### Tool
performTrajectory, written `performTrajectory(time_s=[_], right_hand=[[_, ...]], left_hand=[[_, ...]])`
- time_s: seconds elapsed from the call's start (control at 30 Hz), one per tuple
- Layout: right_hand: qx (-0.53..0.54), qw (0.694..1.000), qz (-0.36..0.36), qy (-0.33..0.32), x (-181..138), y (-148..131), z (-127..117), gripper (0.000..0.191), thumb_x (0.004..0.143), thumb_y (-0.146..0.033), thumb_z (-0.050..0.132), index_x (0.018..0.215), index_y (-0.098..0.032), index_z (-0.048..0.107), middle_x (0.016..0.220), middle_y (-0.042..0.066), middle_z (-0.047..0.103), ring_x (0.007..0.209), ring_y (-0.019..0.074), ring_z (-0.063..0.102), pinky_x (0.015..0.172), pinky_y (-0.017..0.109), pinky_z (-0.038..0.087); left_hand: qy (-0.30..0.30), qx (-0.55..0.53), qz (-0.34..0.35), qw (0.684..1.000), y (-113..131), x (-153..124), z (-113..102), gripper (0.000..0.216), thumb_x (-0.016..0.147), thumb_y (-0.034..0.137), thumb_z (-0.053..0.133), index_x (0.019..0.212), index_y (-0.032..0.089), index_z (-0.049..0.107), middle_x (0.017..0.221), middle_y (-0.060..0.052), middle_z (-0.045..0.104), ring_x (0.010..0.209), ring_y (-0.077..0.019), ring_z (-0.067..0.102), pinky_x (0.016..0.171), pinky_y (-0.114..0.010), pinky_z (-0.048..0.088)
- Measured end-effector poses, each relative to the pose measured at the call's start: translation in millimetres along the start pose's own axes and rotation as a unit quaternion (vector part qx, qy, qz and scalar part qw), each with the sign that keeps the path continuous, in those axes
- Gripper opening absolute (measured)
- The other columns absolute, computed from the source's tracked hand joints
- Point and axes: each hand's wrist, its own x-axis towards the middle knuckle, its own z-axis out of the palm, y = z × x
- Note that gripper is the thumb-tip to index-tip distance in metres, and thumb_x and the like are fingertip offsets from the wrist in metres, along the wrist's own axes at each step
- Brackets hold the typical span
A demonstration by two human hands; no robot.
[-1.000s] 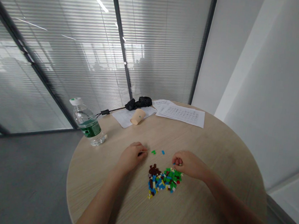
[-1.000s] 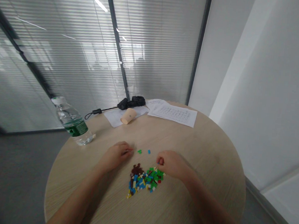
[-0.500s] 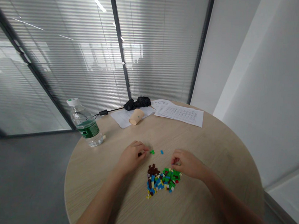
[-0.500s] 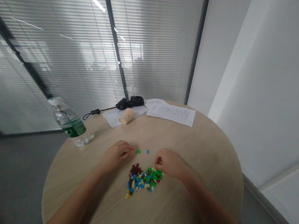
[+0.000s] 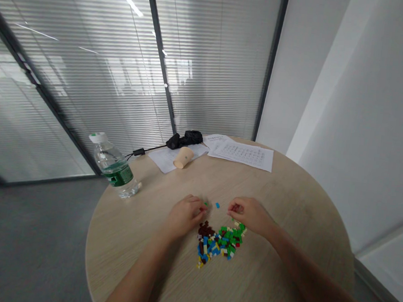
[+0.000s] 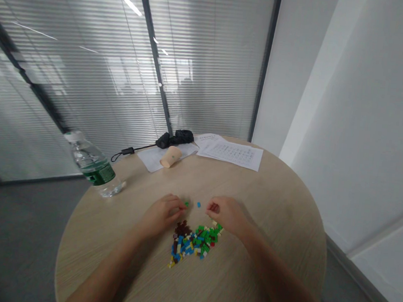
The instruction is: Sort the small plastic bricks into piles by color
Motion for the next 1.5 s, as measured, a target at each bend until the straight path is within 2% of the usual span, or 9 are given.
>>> performTrajectory(time_s=[0.2,0.43,0.57,0.9,1.1,1.37,1.5], right_hand=[[-0.037,0.999,0.009,0.027,9,8,13,0.01,0.076,-0.021,0.06,0.08,-0.02,0.069,0.077,0.003,0.07,0.07,0.0145,0.06,0.065,0.024,0.042],[-0.073,0.995,0.012,0.066,20,15,28,0.008,0.077,-0.023,0.061,0.078,-0.02,0.068,0.08,0.004,0.069,0.074,0.0153,0.06,0.069,0.024,0.043],[-0.062,0.997,-0.002,0.055,19,17,29,0.011,0.079,-0.027,0.06,0.08,-0.02,0.069,0.083,0.004,0.068,0.075,0.0147,0.059,0.069,0.024,0.043],[-0.063,0.996,-0.03,0.053,16,23,25,0.015,0.082,-0.021,0.057,0.082,-0.019,0.071,0.088,0.005,0.067,0.081,0.0148,0.059,0.076,0.025,0.043],[-0.059,0.996,-0.048,0.043,14,19,25,0.013,0.08,-0.022,0.059,0.082,-0.019,0.072,0.088,0.005,0.067,0.083,0.0159,0.059,0.079,0.026,0.043],[-0.049,0.994,-0.086,0.039,12,21,29,0.018,0.079,-0.018,0.059,0.092,-0.019,0.072,0.092,0.006,0.065,0.087,0.0169,0.059,0.082,0.027,0.044],[-0.042,0.994,-0.093,0.038,10,21,28,0.015,0.08,-0.02,0.059,0.088,-0.02,0.072,0.09,0.005,0.065,0.085,0.0162,0.059,0.081,0.027,0.044]], left_hand=[[-0.005,0.005,0.011,1.0,4,0,0,0.017,0.086,0.022,0.049,0.088,0.02,0.066,0.085,-0.003,0.064,0.087,-0.0171,0.055,0.078,-0.027,0.042],[-0.008,0.013,0.013,1.0,5,0,0,0.017,0.085,0.021,0.05,0.088,0.019,0.066,0.086,-0.004,0.064,0.088,-0.0179,0.055,0.078,-0.028,0.042],[-0.013,0.008,0.024,1.0,4,0,1,0.017,0.086,0.021,0.049,0.088,0.019,0.066,0.085,-0.004,0.064,0.088,-0.0175,0.055,0.078,-0.027,0.042],[-0.018,-0.003,0.02,1.0,4,0,1,0.017,0.086,0.023,0.049,0.088,0.019,0.066,0.085,-0.003,0.064,0.089,-0.0174,0.054,0.079,-0.027,0.042],[-0.015,-0.006,0.02,1.0,4,0,0,0.017,0.086,0.022,0.049,0.089,0.019,0.065,0.087,-0.004,0.064,0.09,-0.0179,0.054,0.08,-0.028,0.042],[-0.018,-0.006,0.015,1.0,4,0,0,0.017,0.085,0.021,0.049,0.089,0.02,0.066,0.087,-0.003,0.065,0.09,-0.0175,0.054,0.079,-0.028,0.042],[-0.02,-0.007,0.017,1.0,5,0,0,0.017,0.085,0.02,0.049,0.088,0.019,0.066,0.086,-0.004,0.065,0.088,-0.0176,0.055,0.078,-0.027,0.042]])
